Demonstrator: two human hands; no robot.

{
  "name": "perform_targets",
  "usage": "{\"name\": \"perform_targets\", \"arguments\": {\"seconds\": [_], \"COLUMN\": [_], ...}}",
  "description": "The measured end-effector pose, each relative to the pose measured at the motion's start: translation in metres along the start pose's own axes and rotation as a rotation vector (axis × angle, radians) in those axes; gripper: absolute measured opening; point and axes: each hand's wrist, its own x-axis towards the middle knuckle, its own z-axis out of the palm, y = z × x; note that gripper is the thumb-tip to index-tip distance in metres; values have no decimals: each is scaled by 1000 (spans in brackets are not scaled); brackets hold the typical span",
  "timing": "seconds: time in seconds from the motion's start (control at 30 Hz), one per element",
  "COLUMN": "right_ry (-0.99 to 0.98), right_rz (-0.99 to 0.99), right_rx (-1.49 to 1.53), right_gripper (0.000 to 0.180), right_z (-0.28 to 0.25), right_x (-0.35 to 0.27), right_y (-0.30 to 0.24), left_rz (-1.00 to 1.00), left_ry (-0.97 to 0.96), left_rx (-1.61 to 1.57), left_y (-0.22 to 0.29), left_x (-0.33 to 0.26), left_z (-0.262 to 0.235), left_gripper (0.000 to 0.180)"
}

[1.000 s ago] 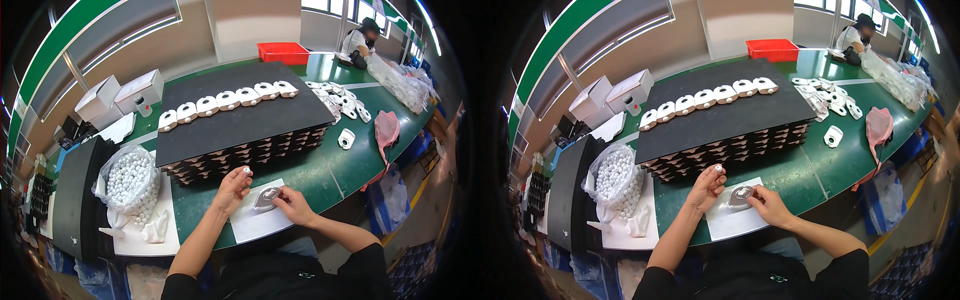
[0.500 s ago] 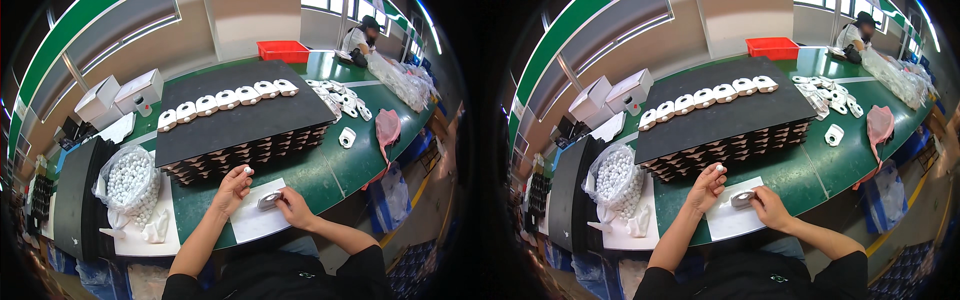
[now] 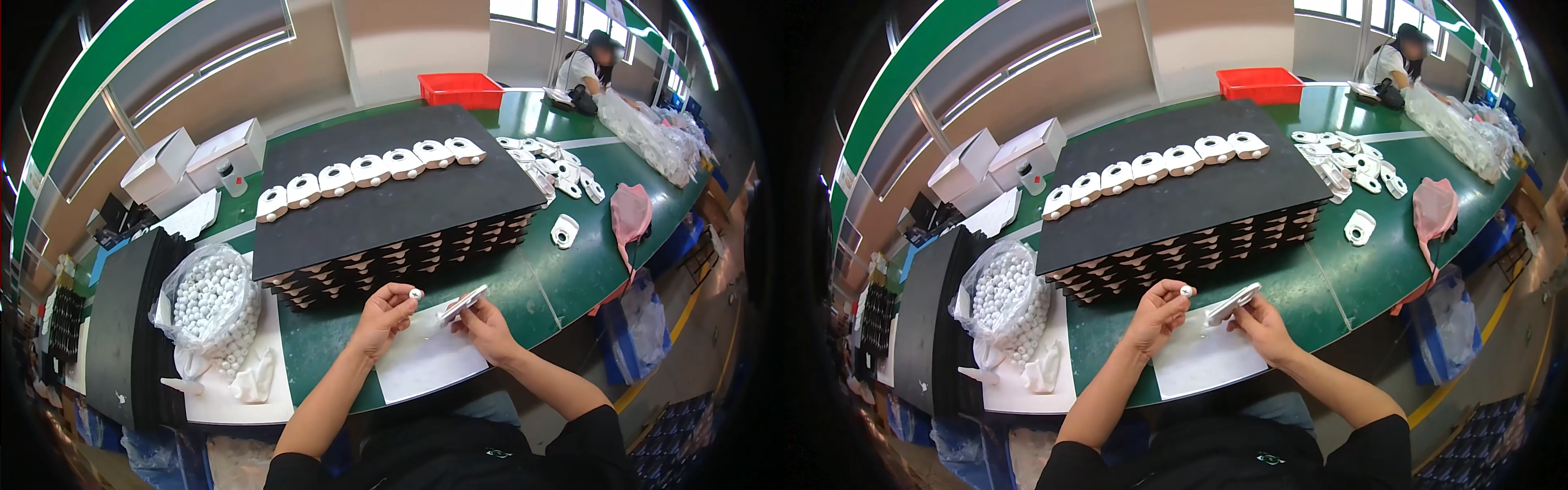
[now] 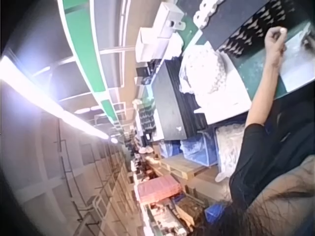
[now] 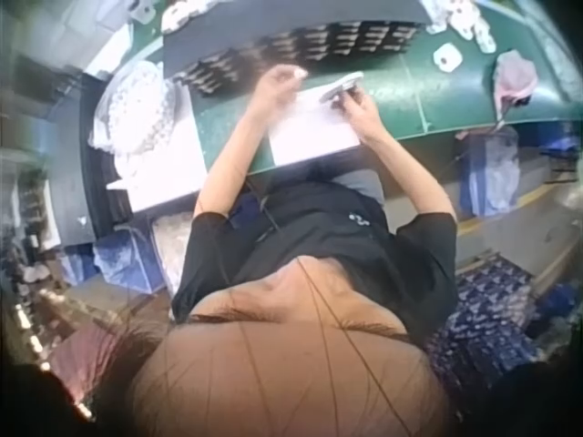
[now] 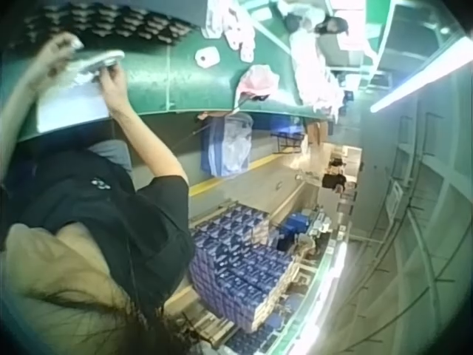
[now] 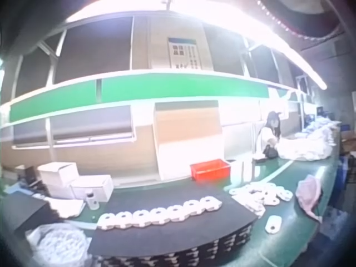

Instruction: Assembling LED light fixtures by inserting small white components into plastic housings and stacking the finished units.

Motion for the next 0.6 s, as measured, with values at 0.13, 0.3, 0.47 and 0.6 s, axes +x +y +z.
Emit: {"name": "perform_targets", "arguments": {"seconds": [0.13, 0.3, 0.47, 0.6], "right_ry": [12, 17, 16, -5], "right_rz": [26, 13, -21, -43], "right_rx": [212, 211, 173, 176], "right_gripper": [17, 17, 17, 17], "right_z": [-5, -5, -7, -7], "right_x": [3, 4, 3, 4], "right_y": [-1, 1, 4, 6], "left_rz": [51, 48, 18, 22], "left_ry": [-2, -35, -34, -38], "left_rx": [341, 429, 434, 457], "left_y": [0, -5, -5, -4], "left_x": [-2, -3, -4, -5], "left_z": [15, 13, 16, 17], "left_gripper": [19, 18, 20, 18]}}
